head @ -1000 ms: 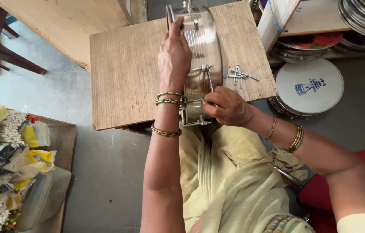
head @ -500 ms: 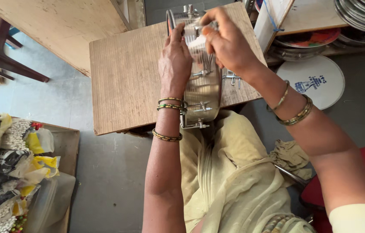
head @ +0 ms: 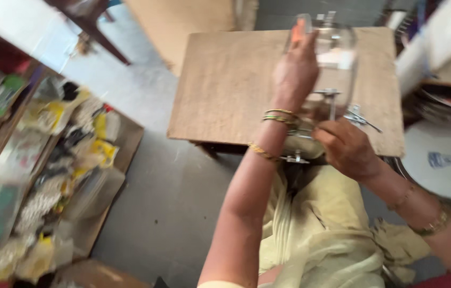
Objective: The person attaches metal lugs to a drum shell using a tool, placing screws and tightening them while turning the shell to work on different sections.
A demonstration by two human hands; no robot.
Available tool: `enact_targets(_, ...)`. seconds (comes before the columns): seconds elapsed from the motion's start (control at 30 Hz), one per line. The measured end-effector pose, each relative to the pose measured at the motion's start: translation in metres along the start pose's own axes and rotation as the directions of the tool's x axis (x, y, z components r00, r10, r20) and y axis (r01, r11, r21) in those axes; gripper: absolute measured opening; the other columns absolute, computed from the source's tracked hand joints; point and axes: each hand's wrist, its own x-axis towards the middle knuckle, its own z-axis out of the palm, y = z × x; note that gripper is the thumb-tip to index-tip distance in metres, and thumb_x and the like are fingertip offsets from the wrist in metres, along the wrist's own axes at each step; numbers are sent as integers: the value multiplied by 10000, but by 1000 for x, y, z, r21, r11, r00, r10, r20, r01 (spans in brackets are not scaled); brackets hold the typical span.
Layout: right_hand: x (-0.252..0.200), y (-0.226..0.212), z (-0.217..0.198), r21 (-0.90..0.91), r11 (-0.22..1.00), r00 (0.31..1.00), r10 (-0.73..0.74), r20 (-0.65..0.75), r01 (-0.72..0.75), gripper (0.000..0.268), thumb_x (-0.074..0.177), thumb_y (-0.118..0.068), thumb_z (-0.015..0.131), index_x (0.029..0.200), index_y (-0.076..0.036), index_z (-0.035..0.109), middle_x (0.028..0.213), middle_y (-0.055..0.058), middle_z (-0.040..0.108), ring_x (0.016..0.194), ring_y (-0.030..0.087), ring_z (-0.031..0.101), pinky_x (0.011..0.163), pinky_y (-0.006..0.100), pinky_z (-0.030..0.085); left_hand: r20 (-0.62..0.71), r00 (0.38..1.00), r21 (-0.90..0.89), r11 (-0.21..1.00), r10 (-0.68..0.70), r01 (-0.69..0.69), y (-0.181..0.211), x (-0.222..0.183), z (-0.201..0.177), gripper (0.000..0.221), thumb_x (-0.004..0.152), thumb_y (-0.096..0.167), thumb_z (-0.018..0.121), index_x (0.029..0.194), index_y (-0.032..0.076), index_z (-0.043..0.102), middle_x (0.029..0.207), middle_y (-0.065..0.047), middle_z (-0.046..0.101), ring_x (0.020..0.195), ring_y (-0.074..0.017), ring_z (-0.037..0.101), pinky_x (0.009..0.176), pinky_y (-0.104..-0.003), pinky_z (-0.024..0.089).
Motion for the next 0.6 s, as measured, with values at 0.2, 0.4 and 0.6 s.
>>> enact_targets(0.2,-6,5,6,73,997,999,-16,-33,19,361,856,96,664,1148,-52,513,1041,150,611,848,346,607,732,431,517,-264,963,-84,994,49,-74,18,-8,7,290,1019,199,531,1289,231,630,1167,-91,726,909,-349,751,739,-476,606)
enact_targets(0.4,17,-3,-28,616,695,825,551,-125,-371,82,1193,-97,484,1242,-73,422,840,90,576,572,108,483,537,250,420,-269,958,-94,987,98,-127,5,0,-2,261,992,176,521,1206,217,665,1416,-124,662,796,-359,751,648,-486,592)
enact_targets(0.6,73,60,-40,792,450,737,676,0,-413,143,1218,-202,466,1276,-74,439,801,49,555,527,94,430,455,259,391,-228,967,-102,985,111,-137,-5,-11,-34,238,1011,137,541,1203,161,679,1140,-98,749,830,-280,769,658,-398,622)
